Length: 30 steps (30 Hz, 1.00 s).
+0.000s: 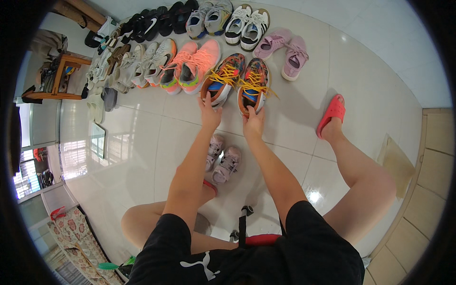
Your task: The person holds a metal basin containing soil, places it on the floor, and uses a purple cloth to wipe spilled soil from the tiled floor near a row of shoes.
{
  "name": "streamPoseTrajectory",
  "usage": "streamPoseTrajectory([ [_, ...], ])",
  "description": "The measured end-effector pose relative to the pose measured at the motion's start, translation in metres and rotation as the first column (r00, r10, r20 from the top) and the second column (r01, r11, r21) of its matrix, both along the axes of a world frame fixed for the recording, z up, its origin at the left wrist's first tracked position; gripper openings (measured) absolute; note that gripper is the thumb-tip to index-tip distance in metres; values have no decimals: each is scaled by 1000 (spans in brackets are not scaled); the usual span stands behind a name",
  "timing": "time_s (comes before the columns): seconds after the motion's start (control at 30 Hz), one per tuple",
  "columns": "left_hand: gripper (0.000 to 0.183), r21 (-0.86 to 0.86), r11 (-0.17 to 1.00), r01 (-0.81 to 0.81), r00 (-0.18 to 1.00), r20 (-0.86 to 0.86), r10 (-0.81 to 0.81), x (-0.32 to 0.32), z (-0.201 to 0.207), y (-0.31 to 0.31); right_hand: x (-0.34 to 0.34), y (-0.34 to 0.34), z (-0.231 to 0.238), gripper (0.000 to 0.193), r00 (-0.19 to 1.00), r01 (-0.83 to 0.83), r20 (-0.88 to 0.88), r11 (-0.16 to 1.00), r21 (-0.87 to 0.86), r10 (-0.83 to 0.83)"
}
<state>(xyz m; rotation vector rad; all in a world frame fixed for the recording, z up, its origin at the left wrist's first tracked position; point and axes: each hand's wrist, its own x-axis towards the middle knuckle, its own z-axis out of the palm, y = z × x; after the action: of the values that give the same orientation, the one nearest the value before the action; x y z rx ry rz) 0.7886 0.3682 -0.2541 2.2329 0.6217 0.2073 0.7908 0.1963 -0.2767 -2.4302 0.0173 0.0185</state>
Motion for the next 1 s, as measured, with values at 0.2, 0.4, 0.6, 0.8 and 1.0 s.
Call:
streamPoseTrajectory([
  [0.2, 81, 89, 986, 143, 989, 13, -145, -26, -11, -3, -6, -9, -9, 41, 997, -48, 69, 999, 18, 46],
  [0.4, 79, 10, 994, 107, 994, -18, -107, -34, -6, -18, -9, -9, -6, 38, 976, -97, 199, 995, 20, 91],
  [0.6, 82, -5, 996, 93, 996, -9, -93, -38, -10, -21, -16, -13, -18, 36, 984, -108, 155, 988, 106, 91],
  [0.8, 85, -18, 998, 68, 997, -40, -69, -54, -19, -16, -69, -13, -22, 39, 970, -188, 164, 982, 25, 181],
  [1.0, 85, -27, 996, 88, 996, 30, -87, -53, -12, -22, -76, -13, -25, 37, 969, -167, 187, 986, 20, 160],
])
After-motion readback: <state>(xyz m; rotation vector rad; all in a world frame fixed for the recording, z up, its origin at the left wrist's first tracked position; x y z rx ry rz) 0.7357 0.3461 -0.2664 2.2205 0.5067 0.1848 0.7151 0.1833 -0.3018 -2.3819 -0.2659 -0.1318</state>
